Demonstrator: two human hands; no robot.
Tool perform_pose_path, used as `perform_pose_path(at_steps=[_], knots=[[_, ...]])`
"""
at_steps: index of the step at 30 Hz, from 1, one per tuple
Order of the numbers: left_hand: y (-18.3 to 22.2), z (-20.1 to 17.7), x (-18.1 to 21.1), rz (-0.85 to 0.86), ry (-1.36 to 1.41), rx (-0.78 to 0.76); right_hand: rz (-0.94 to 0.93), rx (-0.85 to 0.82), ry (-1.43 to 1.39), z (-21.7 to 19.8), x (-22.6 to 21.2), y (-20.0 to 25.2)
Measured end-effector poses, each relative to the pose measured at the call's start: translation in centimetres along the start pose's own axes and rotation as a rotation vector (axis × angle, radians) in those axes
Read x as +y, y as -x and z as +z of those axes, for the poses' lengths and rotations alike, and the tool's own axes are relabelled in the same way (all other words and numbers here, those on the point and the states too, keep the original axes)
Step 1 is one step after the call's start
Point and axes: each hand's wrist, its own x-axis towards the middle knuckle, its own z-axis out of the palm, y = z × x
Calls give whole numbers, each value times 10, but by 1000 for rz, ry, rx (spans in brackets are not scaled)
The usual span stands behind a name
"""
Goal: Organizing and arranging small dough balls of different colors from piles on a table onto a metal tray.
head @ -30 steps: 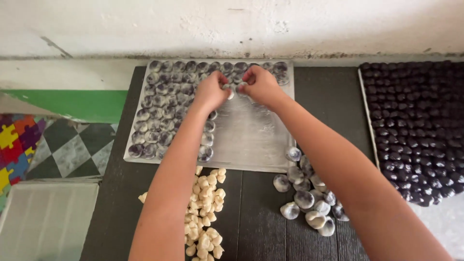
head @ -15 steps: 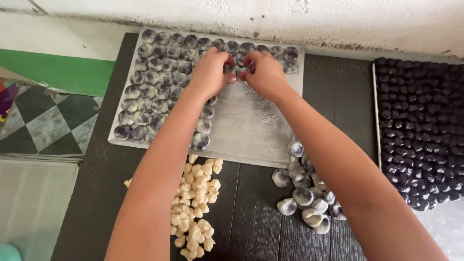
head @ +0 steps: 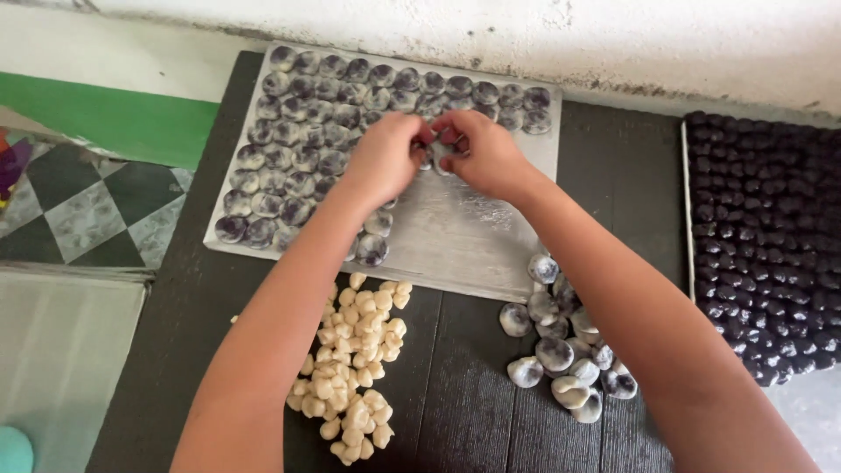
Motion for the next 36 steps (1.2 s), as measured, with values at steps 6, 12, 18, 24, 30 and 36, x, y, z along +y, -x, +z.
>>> perform_pose_path(at_steps=[6, 12, 18, 24, 30, 36], knots=[[15, -8, -3, 244, -449, 209, -291, 115, 372, -16, -3, 18], [14, 19, -31, 279, -394, 221, -293, 189, 370, 15, 31, 17], [51, -9, 13, 390, -452, 286, -265, 230, 739, 8, -4, 37], [65, -9, 21, 167, -499, -122, -183, -140, 773, 10, -11, 44], [81, -4, 67, 165, -424, -59, -201, 19, 618, -45, -9, 75], [133, 48, 142, 440, -233, -95, 39, -237, 642, -110, -18, 188]])
